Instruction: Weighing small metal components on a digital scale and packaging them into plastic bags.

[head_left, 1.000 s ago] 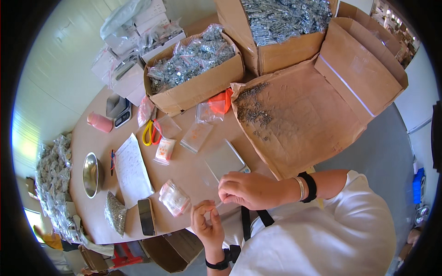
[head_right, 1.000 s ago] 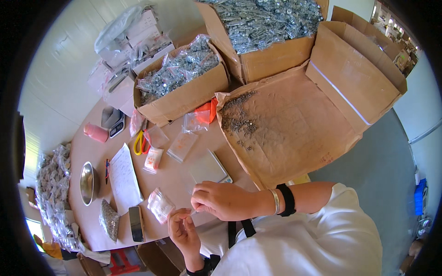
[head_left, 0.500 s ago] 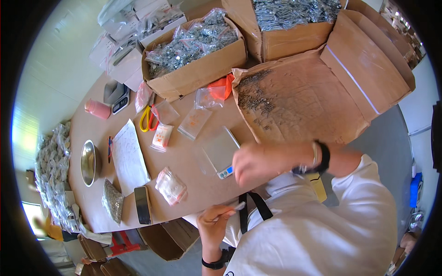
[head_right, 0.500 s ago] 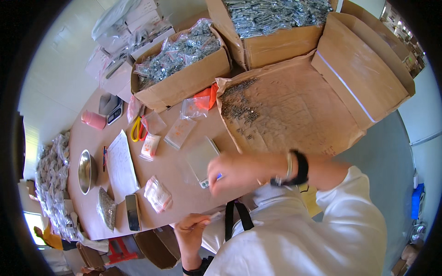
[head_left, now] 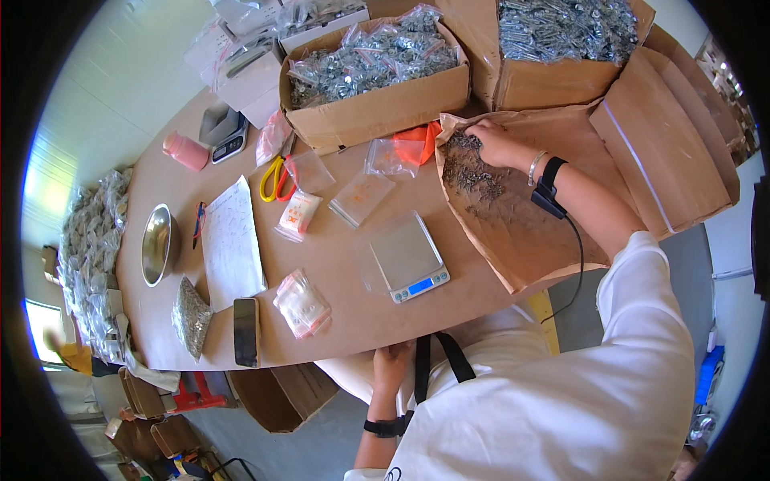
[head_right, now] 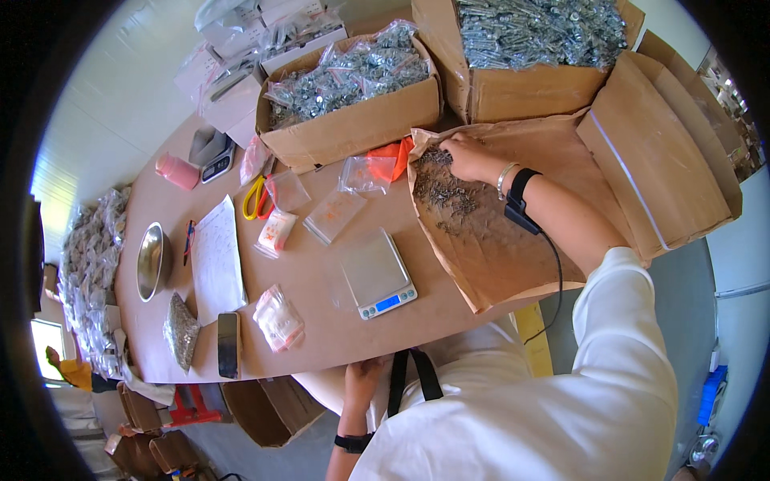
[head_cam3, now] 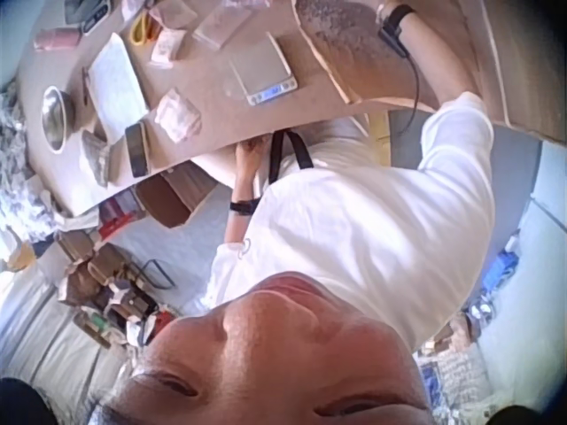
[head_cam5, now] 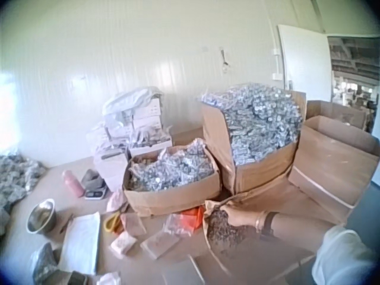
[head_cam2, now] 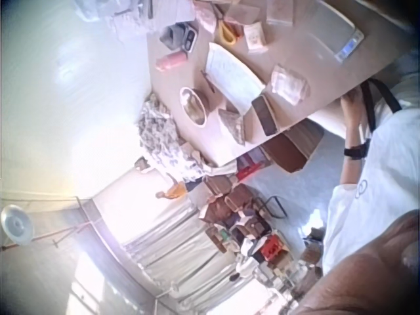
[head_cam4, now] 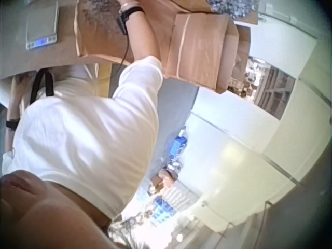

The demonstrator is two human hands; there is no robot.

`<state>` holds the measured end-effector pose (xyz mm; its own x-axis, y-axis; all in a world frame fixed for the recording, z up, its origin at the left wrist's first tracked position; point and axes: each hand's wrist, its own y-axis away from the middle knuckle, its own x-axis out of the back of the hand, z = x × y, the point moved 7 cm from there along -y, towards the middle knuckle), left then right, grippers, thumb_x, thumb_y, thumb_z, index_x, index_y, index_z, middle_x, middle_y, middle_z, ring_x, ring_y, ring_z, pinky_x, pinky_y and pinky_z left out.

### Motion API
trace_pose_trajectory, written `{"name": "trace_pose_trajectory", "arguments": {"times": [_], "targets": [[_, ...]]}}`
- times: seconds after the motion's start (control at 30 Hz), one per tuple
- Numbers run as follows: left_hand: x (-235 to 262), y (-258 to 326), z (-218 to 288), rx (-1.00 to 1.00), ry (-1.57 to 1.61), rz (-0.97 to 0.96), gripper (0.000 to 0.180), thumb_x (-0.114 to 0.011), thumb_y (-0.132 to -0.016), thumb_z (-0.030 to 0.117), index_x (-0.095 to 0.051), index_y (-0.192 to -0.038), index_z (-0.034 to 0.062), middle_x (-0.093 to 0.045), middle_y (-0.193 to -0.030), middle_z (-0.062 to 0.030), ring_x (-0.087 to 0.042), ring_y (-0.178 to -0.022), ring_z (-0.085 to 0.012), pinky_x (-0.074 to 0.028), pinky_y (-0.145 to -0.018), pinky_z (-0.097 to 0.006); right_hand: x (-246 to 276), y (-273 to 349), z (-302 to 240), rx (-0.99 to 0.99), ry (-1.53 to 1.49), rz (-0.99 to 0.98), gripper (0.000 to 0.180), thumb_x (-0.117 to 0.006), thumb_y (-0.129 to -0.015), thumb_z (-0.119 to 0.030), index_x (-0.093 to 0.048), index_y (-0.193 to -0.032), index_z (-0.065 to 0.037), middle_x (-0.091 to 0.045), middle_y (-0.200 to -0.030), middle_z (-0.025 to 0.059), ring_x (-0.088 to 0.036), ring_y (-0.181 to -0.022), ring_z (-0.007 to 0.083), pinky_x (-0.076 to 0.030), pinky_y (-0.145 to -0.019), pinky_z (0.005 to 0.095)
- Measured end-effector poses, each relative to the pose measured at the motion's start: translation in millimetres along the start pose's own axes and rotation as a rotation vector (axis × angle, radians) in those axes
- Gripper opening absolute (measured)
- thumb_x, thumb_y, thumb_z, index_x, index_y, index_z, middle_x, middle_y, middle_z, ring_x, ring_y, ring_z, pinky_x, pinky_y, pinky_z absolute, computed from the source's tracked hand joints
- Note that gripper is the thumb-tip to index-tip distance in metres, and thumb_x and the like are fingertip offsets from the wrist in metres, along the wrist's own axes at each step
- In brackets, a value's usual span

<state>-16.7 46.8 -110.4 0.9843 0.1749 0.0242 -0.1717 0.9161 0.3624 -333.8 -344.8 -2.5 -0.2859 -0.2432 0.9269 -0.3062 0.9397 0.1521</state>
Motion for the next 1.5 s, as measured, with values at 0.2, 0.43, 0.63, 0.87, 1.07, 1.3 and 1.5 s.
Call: {"name": "trace_pose_trajectory", "arguments": {"times": [0.2,0.43,0.63,0.87,1.07,1.3,1.5], "targets": [[-9,20,52,-0.057,-0.457,-0.303,0.025,-0.066,-0.092,0.006,-0.065,-0.115,-0.0039,-0.073,-0.103,-0.0194,-0.074,-0.092,-0.0293,-0.057,-0.078,-0.036,-18,22,-47,0.361,-0.171,0.114,0.046,-0.074,-0.085,-0.019,-0.059,-0.126,-0.005,-0.053,-0.131,0.017,-0.053,-0.121,0.035,-0.044,-0.102,0.0417],[38,18,173,-0.37,-0.777,0.121,0.033,-0.065,-0.093,0.003,-0.064,-0.125,-0.0007,-0.071,-0.112,-0.0179,-0.071,-0.101,-0.0313,-0.056,-0.087,-0.039,0,30,-18,0.382,-0.118,0.159,0.02,-0.071,-0.084,-0.008,-0.066,-0.102,-0.004,-0.067,-0.098,0.0124,-0.064,-0.094,0.0318,-0.051,-0.084,0.0379],[77,-7,156,-0.501,-1.191,0.303,0.071,-0.059,-0.1,0.032,-0.028,-0.156,0.0023,-0.024,-0.164,-0.0177,-0.026,-0.149,-0.0395,-0.028,-0.119,-0.049,20,38,-60,0.026,-0.698,-0.157,0.022,-0.065,-0.097,-0.013,-0.067,-0.112,0.003,-0.065,-0.088,0.0007,-0.06,-0.083,0.0069,-0.051,-0.073,0.0215],[36,-11,118,-0.374,-1.441,0.109,0.094,-0.041,-0.093,0.067,-0.025,-0.157,0.0006,-0.021,-0.166,-0.0143,-0.012,-0.155,-0.0332,-0.002,-0.122,-0.06,-28,89,-191,0.207,-0.976,-0.613,0.021,-0.066,-0.096,-0.014,-0.067,-0.11,0.002,-0.068,-0.09,0.0042,-0.064,-0.081,0.0105,-0.053,-0.074,0.0257],[13,3,113,-0.507,-1.412,0.039,0.097,-0.059,-0.083,0.063,-0.033,-0.154,0.0007,-0.024,-0.165,-0.0146,-0.019,-0.153,-0.033,-0.008,-0.123,-0.057,-23,107,-225,0.527,-0.383,-0.211,0.014,-0.066,-0.089,-0.011,-0.071,-0.098,-0.002,-0.071,-0.083,0.0145,-0.069,-0.076,0.0237,-0.054,-0.073,0.0345],[23,40,130,-1.044,-1.135,0.165,0.027,-0.08,-0.074,0.008,-0.078,-0.101,0.011,-0.071,-0.115,-0.0052,-0.069,-0.104,-0.0234,-0.055,-0.093,-0.042,-17,98,-202,0.229,-0.866,-0.427,0.017,-0.063,-0.098,-0.018,-0.071,-0.106,-0.004,-0.075,-0.096,0.0054,-0.072,-0.086,0.0167,-0.056,-0.074,0.0269],[47,53,167,-0.927,-0.906,0.413,0.027,-0.076,-0.073,-0.003,-0.077,-0.098,0.0069,-0.064,-0.087,-0.0066,-0.065,-0.075,-0.0231,-0.053,-0.067,-0.033,-33,105,-178,-0.105,-1.43,-0.61,0.024,-0.06,-0.1,-0.014,-0.06,-0.12,0.0,-0.068,-0.114,0.0102,-0.067,-0.103,0.0156,-0.055,-0.086,0.0253]]}}
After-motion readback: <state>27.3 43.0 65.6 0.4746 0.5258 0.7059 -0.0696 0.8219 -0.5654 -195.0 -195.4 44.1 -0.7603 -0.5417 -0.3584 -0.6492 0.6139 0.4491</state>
